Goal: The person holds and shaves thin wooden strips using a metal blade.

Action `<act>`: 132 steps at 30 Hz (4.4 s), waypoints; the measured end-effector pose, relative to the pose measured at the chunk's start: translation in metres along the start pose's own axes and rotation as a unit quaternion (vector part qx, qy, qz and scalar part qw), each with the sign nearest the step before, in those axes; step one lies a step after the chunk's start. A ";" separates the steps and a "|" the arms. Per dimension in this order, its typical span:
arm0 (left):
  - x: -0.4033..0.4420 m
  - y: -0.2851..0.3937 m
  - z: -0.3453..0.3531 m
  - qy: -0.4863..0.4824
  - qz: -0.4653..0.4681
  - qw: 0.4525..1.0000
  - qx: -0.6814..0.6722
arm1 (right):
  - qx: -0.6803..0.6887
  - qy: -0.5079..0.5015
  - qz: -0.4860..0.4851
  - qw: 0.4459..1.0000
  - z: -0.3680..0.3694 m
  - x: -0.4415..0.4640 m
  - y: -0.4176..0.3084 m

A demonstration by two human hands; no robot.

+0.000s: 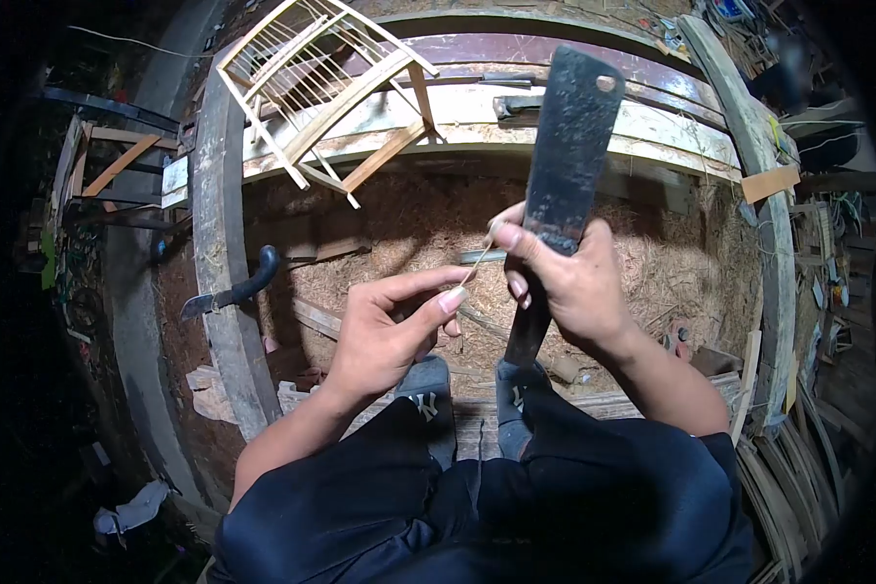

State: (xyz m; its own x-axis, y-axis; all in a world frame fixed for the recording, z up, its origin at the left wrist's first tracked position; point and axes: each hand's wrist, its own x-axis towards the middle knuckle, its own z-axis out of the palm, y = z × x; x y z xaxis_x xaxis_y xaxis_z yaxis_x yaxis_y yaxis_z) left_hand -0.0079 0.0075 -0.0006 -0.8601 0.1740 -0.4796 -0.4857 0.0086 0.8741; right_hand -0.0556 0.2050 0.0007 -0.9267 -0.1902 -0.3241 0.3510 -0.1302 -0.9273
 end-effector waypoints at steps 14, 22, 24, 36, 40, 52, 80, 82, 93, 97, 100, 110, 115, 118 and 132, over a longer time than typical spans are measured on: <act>0.000 0.001 -0.003 0.020 -0.003 0.997 -0.068 | 0.331 0.024 0.302 0.894 -0.018 0.007 0.060; 0.001 -0.006 -0.007 0.029 0.009 0.995 -0.099 | -0.036 -0.003 -0.133 0.990 -0.003 -0.018 0.054; 0.000 -0.005 -0.007 0.033 0.010 0.993 -0.116 | -0.155 0.005 -0.243 0.958 0.000 -0.024 0.050; -0.010 -0.029 -0.005 0.059 0.045 0.973 -0.220 | -0.254 -0.028 -0.394 0.883 0.009 -0.023 0.050; -0.009 -0.029 -0.003 0.045 0.043 0.977 -0.206 | -0.267 -0.030 -0.412 0.871 0.008 -0.022 0.050; -0.007 -0.022 -0.003 0.057 0.023 0.987 -0.152 | -0.276 -0.013 -0.398 0.875 0.007 -0.019 0.047; -0.001 -0.017 -0.010 -0.016 0.045 0.980 -0.192 | -0.257 0.002 -0.414 0.873 0.009 -0.012 0.049; -0.009 -0.011 0.013 0.141 0.042 0.959 -0.241 | -0.253 -0.030 -0.418 0.872 0.008 -0.014 0.054; -0.001 -0.014 -0.007 -0.002 0.041 0.983 -0.178 | -0.270 0.033 -0.397 0.876 0.008 -0.011 0.047; -0.008 -0.022 0.003 0.100 0.045 0.963 -0.248 | -0.243 -0.043 -0.396 0.885 0.010 -0.017 0.052; -0.001 -0.020 -0.013 -0.031 0.029 0.981 -0.190 | -0.270 0.028 -0.398 0.876 0.006 -0.012 0.048; -0.003 -0.015 0.007 0.073 0.051 0.970 -0.225 | -0.236 -0.017 -0.372 0.898 0.005 -0.015 0.053; -0.006 -0.009 0.014 0.128 0.014 0.965 -0.227 | -0.262 -0.040 -0.392 0.881 0.007 -0.017 0.041; -0.001 -0.011 -0.003 0.010 0.013 0.977 -0.213 | -0.266 0.006 -0.372 0.889 0.008 -0.014 0.040; -0.001 -0.012 -0.005 -0.035 0.011 0.976 -0.216 | -0.270 0.026 -0.401 0.875 0.005 -0.010 0.046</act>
State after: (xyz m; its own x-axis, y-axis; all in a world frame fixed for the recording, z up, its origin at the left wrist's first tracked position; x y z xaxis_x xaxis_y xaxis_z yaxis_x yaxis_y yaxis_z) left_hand -0.0018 0.0021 -0.0106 -0.8653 0.2370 -0.4417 -0.5013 -0.4087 0.7627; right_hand -0.0296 0.1960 -0.0380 -0.8556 -0.2026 0.4763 -0.5166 0.2790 -0.8094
